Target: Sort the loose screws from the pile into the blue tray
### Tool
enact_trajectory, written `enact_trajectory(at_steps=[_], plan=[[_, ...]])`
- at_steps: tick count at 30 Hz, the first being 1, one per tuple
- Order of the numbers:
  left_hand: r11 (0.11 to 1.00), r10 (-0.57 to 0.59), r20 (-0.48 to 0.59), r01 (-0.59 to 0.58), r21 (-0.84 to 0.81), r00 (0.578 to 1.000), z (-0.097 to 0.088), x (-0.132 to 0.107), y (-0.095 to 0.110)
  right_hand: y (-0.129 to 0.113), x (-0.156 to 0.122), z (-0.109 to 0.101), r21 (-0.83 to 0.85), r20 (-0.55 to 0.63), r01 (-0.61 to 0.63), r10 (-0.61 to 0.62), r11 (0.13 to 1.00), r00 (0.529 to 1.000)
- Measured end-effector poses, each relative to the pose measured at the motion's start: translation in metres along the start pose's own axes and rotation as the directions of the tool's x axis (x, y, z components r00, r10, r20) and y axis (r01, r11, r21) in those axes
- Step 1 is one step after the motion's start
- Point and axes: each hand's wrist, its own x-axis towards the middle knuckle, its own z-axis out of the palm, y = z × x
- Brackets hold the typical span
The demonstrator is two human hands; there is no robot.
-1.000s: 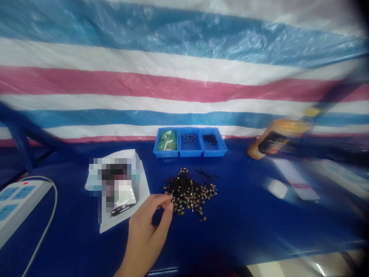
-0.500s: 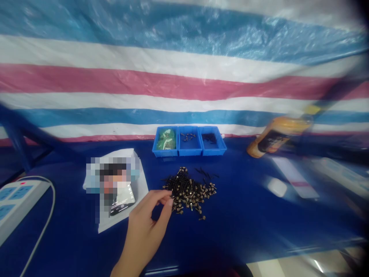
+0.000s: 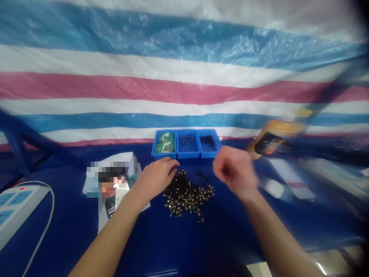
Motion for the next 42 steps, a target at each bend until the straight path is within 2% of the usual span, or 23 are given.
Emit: enact_trajectory(at_steps=[2, 4, 5, 7, 9, 12, 15, 25, 29, 32, 38, 42], plan=[[1.000, 0.004, 0.026, -0.005, 0.008, 1.000, 0.002, 0.008, 0.000, 0.017, 0.017, 0.011, -0.235, 0.107, -0.026, 0.053, 0.972, 0.993], [1.000, -0.014, 0.013, 0.014, 0.000, 1.000, 0.005, 0.010, 0.001, 0.036, 0.031, 0.022, -0.563, 0.251, 0.057, 0.105, 0.825, 0.962], [1.000, -0.027, 0.001, 0.027, -0.002, 1.000, 0.007, 0.010, 0.002, 0.045, 0.037, 0.028, -0.666, 0.309, 0.111, 0.137, 0.738, 0.941], [0.999, -0.046, -0.015, 0.046, 0.002, 0.999, 0.011, 0.006, 0.003, 0.057, 0.042, 0.036, -0.763, 0.381, 0.189, 0.194, 0.618, 0.904], [0.999, -0.051, -0.014, 0.051, 0.005, 0.999, 0.016, 0.002, 0.003, 0.060, 0.041, 0.041, -0.792, 0.426, 0.226, 0.249, 0.566, 0.869], [0.998, -0.058, -0.001, 0.058, -0.003, 0.998, 0.022, -0.001, 0.001, 0.059, 0.038, 0.045, -0.802, 0.438, 0.224, 0.291, 0.554, 0.850], [0.997, -0.070, 0.001, 0.070, -0.018, 0.998, 0.027, 0.000, 0.000, 0.059, 0.038, 0.047, -0.816, 0.408, 0.196, 0.302, 0.544, 0.862], [0.993, -0.107, -0.019, 0.106, -0.048, 0.994, 0.038, 0.004, -0.006, 0.065, 0.041, 0.066, -0.892, 0.288, 0.127, 0.327, 0.434, 0.900], [0.995, -0.094, -0.021, 0.093, -0.033, 0.995, 0.038, 0.002, -0.005, 0.068, 0.040, 0.067, -0.894, 0.246, 0.093, 0.308, 0.438, 0.919], [0.996, -0.087, -0.018, 0.087, -0.033, 0.996, 0.039, 0.001, -0.003, 0.068, 0.038, 0.063, -0.873, 0.242, 0.090, 0.266, 0.479, 0.933], [0.991, -0.125, -0.051, 0.121, -0.059, 0.991, 0.038, 0.000, -0.001, 0.057, 0.030, 0.048, -0.722, 0.223, 0.121, 0.064, 0.681, 0.973], [0.988, -0.118, -0.129, 0.103, -0.117, 0.985, 0.034, 0.000, 0.002, 0.052, 0.016, 0.031, -0.549, 0.174, 0.089, 0.009, 0.831, 0.985]])
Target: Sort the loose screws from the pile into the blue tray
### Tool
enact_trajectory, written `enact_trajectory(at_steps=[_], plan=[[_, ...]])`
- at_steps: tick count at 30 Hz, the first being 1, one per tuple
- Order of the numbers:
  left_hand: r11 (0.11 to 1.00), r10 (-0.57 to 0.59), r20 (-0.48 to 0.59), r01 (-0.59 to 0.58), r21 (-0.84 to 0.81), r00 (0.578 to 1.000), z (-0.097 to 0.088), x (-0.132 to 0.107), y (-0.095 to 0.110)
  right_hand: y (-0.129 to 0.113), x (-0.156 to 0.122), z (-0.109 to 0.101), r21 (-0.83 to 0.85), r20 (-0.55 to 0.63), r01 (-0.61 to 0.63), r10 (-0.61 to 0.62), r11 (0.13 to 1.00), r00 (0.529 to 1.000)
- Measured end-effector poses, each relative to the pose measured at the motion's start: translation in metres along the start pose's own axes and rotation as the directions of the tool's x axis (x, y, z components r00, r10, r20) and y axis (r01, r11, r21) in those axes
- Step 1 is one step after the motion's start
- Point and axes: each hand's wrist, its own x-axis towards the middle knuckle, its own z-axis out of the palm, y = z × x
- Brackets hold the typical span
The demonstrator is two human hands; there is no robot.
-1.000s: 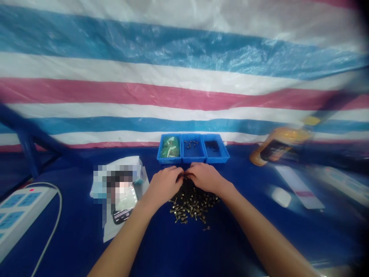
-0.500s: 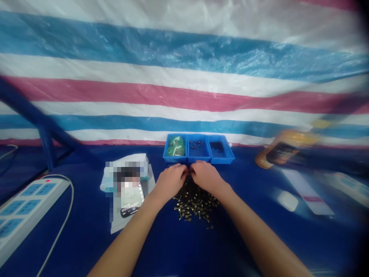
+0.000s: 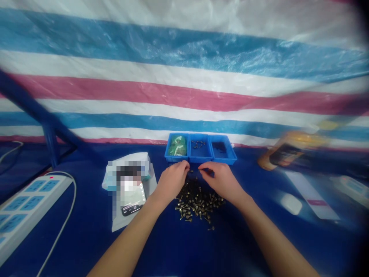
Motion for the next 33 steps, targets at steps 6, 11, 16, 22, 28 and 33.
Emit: enact_trajectory(at_steps=[6, 11, 16, 22, 28, 33], plan=[[0.994, 0.050, -0.107, -0.059, -0.087, 0.993, -0.001, 0.000, 0.007, 0.012, -0.017, -0.010, 0.166, -0.064, -0.183, 0.195, 0.969, 0.979], [0.988, 0.086, -0.143, -0.103, -0.117, 0.986, 0.000, -0.002, 0.007, 0.016, -0.014, -0.009, 0.154, -0.009, -0.221, 0.225, 0.963, 0.974], [0.983, 0.102, -0.155, -0.123, -0.139, 0.983, 0.001, -0.002, 0.005, 0.016, -0.012, -0.008, 0.324, 0.066, -0.328, 0.324, 0.887, 0.944], [0.983, 0.094, -0.162, -0.117, -0.139, 0.982, 0.001, -0.003, 0.006, 0.011, -0.009, -0.007, 0.628, -0.054, -0.286, 0.407, 0.724, 0.912], [0.976, 0.103, -0.178, -0.134, -0.171, 0.979, 0.002, -0.003, 0.007, 0.013, -0.009, -0.003, 0.641, -0.074, -0.321, 0.472, 0.697, 0.878], [0.926, 0.091, -0.226, -0.166, -0.339, 0.970, 0.002, -0.003, 0.014, 0.009, -0.013, 0.003, 0.439, -0.052, -0.242, 0.293, 0.865, 0.955]])
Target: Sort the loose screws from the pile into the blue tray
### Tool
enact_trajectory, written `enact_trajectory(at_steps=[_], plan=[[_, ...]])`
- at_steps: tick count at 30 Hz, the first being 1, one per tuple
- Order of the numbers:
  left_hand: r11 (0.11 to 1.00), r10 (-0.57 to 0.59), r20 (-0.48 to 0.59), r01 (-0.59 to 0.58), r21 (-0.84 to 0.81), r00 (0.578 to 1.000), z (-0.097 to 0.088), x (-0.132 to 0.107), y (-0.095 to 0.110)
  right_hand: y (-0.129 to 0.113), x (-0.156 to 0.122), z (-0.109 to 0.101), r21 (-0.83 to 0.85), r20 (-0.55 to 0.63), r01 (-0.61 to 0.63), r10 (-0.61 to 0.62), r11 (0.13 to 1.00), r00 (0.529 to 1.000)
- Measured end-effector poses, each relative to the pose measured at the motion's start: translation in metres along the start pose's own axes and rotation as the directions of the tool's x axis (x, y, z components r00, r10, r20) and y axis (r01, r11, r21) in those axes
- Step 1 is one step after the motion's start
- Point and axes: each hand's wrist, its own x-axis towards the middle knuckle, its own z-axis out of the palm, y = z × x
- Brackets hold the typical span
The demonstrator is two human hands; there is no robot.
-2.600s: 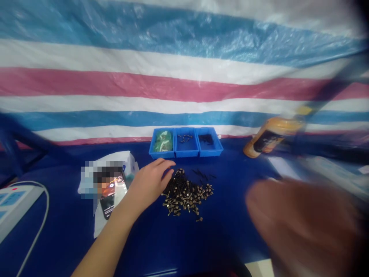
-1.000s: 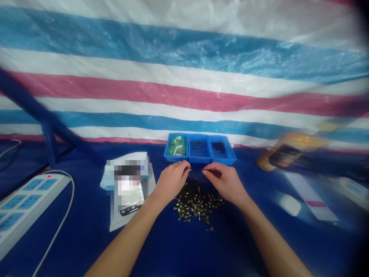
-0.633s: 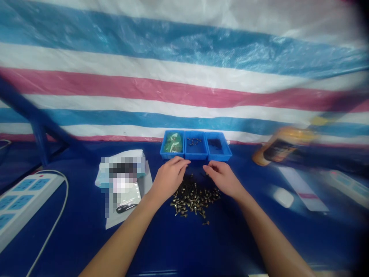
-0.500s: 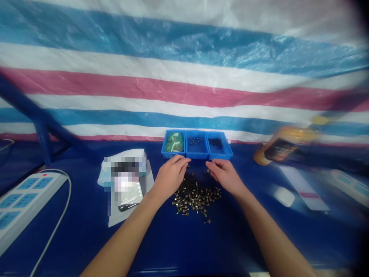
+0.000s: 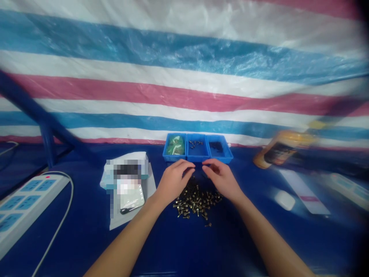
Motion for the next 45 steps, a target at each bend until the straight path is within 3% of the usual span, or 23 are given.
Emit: enact_trajectory(at_steps=[5, 13, 17, 19, 25, 30, 32, 36, 38, 42, 45], plan=[[0.949, -0.130, -0.012, 0.120, -0.290, 0.992, 0.003, -0.001, 0.009, -0.008, -0.007, 0.006, -0.069, 0.161, 0.146, -0.134, 0.987, 0.978], [0.729, -0.347, 0.063, 0.312, -0.609, 0.936, 0.010, 0.001, 0.007, -0.011, -0.012, 0.013, -0.084, 0.114, 0.213, -0.203, 0.973, 0.972], [0.711, -0.354, 0.107, 0.342, -0.615, 0.929, 0.009, 0.002, 0.008, -0.013, -0.014, 0.016, -0.109, 0.097, 0.256, -0.246, 0.961, 0.964], [0.719, -0.349, 0.093, 0.330, -0.612, 0.933, 0.009, 0.002, 0.009, -0.013, -0.014, 0.016, -0.102, 0.110, 0.231, -0.219, 0.968, 0.969], [0.702, -0.345, -0.081, 0.200, -0.684, 0.935, 0.009, 0.002, 0.004, -0.006, -0.012, 0.015, -0.044, 0.116, 0.052, -0.047, 0.998, 0.992], [0.685, -0.395, -0.133, 0.195, -0.702, 0.909, 0.002, 0.006, -0.006, -0.001, -0.006, 0.018, 0.201, 0.035, -0.084, 0.078, 0.976, 0.996], [0.695, -0.398, -0.139, 0.199, -0.691, 0.907, -0.002, 0.008, -0.008, 0.001, -0.003, 0.016, 0.206, -0.019, -0.092, 0.097, 0.974, 0.995], [0.763, -0.423, -0.125, 0.278, -0.583, 0.898, -0.008, 0.009, -0.010, 0.008, 0.001, 0.002, -0.072, -0.112, -0.007, -0.001, 0.997, 0.994], [0.805, -0.429, -0.116, 0.320, -0.500, 0.896, -0.008, 0.008, -0.012, 0.012, 0.003, -0.005, -0.291, -0.128, 0.033, -0.073, 0.956, 0.989], [0.883, -0.363, -0.093, 0.310, -0.352, 0.927, -0.003, 0.005, -0.014, 0.018, 0.004, -0.010, -0.676, -0.009, 0.074, -0.108, 0.733, 0.994], [0.928, -0.295, -0.081, 0.266, -0.260, 0.952, -0.001, 0.003, -0.010, 0.020, 0.003, -0.006, -0.794, 0.082, 0.090, -0.039, 0.601, 0.996]])
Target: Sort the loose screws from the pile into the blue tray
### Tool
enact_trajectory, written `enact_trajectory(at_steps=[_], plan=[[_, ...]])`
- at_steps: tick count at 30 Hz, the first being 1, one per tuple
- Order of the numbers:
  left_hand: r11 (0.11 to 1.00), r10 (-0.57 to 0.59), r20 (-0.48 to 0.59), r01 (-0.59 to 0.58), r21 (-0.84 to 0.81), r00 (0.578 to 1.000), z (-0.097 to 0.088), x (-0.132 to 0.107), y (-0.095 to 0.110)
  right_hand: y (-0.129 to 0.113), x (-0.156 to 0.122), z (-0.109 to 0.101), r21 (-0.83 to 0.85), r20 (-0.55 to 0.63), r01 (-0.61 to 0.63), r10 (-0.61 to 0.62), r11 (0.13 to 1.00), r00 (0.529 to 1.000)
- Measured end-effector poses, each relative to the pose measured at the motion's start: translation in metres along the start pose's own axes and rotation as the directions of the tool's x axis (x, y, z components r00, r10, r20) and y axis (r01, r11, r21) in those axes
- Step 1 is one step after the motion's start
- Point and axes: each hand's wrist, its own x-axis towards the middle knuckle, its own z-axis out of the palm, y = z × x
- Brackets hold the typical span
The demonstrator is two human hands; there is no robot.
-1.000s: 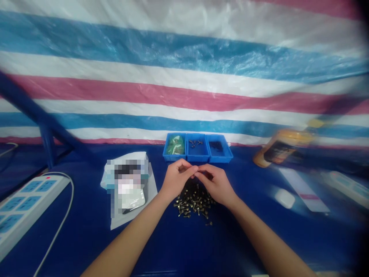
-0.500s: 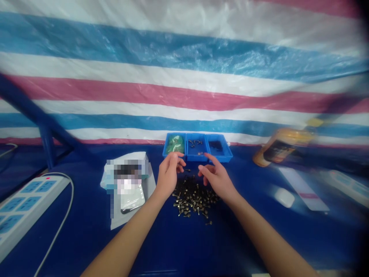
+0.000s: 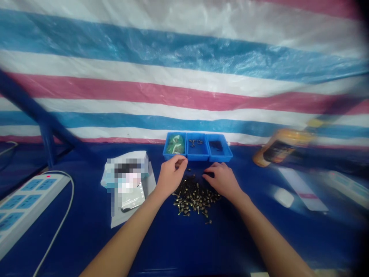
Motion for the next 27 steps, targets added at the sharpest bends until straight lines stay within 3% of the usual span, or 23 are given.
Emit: enact_trajectory(at_steps=[6, 15, 18, 21, 27], plan=[[0.991, 0.091, 0.075, -0.098, 0.092, 0.993, 0.003, -0.005, 0.009, -0.004, -0.001, 0.005, -0.105, -0.020, 0.039, -0.042, 0.994, 0.999], [0.984, 0.139, 0.092, -0.148, 0.104, 0.986, 0.005, -0.006, 0.009, -0.004, -0.002, 0.007, -0.044, -0.113, 0.070, -0.075, 0.997, 0.991], [0.982, 0.142, 0.091, -0.152, 0.112, 0.986, 0.004, -0.006, 0.009, -0.004, 0.000, 0.003, 0.130, -0.248, 0.116, -0.081, 0.985, 0.965], [0.979, 0.157, 0.098, -0.168, 0.114, 0.983, 0.003, -0.007, 0.010, -0.006, 0.001, -0.002, 0.389, -0.364, 0.166, -0.014, 0.906, 0.931], [0.969, 0.196, 0.153, -0.215, 0.121, 0.969, 0.004, -0.009, 0.011, -0.014, -0.001, -0.005, 0.713, -0.262, 0.112, 0.115, 0.692, 0.958]])
